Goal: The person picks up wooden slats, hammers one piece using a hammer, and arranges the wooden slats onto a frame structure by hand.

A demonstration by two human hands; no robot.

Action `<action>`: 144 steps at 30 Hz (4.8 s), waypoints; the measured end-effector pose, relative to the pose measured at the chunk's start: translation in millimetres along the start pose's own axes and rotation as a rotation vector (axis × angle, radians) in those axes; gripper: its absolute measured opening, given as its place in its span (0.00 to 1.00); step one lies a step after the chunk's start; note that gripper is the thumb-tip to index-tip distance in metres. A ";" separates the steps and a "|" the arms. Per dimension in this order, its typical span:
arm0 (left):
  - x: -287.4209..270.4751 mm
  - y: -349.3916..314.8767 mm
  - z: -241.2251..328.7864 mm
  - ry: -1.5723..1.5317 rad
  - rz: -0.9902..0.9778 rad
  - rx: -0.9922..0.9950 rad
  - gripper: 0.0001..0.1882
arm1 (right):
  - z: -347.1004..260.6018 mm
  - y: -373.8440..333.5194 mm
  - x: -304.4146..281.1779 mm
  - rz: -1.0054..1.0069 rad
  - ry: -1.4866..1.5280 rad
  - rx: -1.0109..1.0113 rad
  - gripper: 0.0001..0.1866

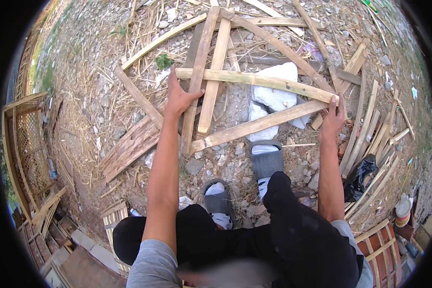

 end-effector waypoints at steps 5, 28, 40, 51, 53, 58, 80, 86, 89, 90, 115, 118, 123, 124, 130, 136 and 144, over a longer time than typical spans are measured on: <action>5.4 -5.2 5.4 -0.085 0.055 -0.056 0.66 | -3.7 2.9 -2.0 0.010 0.077 0.035 0.24; 3.9 -6.3 5.8 -0.093 0.079 0.011 0.62 | -2.8 11.3 -4.1 -0.074 0.318 0.167 0.22; 2.5 -8.6 7.6 -0.128 0.094 -0.007 0.61 | -2.3 9.6 -7.3 -0.045 0.303 0.144 0.21; -2.7 -8.7 4.0 -0.187 0.129 0.041 0.57 | -8.3 11.2 -4.5 -0.100 0.421 0.221 0.24; -4.2 -11.4 8.7 -0.217 0.130 0.036 0.56 | -9.7 13.1 -4.0 -0.104 0.431 0.227 0.23; -9.7 -19.1 20.0 -0.218 0.153 0.046 0.54 | -8.6 24.7 -3.9 -0.141 0.467 0.244 0.23; -28.4 -146.1 17.0 -0.185 0.521 -0.171 0.49 | -12.4 50.2 62.4 -0.367 0.459 0.342 0.20; -35.8 -161.9 12.0 -0.108 0.568 -0.298 0.50 | -11.4 51.3 84.6 -0.437 0.396 0.299 0.20; -34.9 -163.6 7.7 -0.128 0.533 -0.361 0.53 | -10.0 52.1 83.9 -0.440 0.314 0.277 0.20; -33.9 -162.1 9.0 -0.078 0.510 -0.370 0.53 | -9.6 56.4 82.1 -0.447 0.276 0.246 0.20; -37.9 -166.0 5.9 0.063 0.526 -0.483 0.55 | -16.4 49.5 82.7 -0.351 0.075 0.204 0.20; -35.8 -166.0 -0.3 0.089 0.561 -0.426 0.53 | 0.4 59.2 80.6 -0.330 0.164 0.297 0.24; -32.0 -163.4 1.1 0.092 0.542 -0.422 0.53 | 3.6 62.9 76.8 -0.331 0.231 0.396 0.26; -33.1 -163.8 2.2 0.106 0.544 -0.429 0.53 | 3.6 64.1 77.8 -0.331 0.237 0.403 0.24; -30.7 -162.0 5.9 0.106 0.538 -0.403 0.53 | -2.7 64.8 73.2 -0.288 0.192 0.318 0.19; -32.6 -165.4 0.5 0.089 0.523 -0.455 0.54 | -11.8 39.2 87.0 -0.096 0.158 0.133 0.17; -29.6 -164.2 2.3 0.094 0.571 -0.402 0.53 | -16.0 36.8 87.8 -0.114 0.245 0.118 0.15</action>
Point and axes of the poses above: each hand's wrist, its own y-axis towards the middle knuckle, its own x-axis out of the palm, z = x × y, the point moved 5 cm from there along y, towards the middle knuckle, and after that the axes turned 5 degrees about z, right-handed, at the moved point
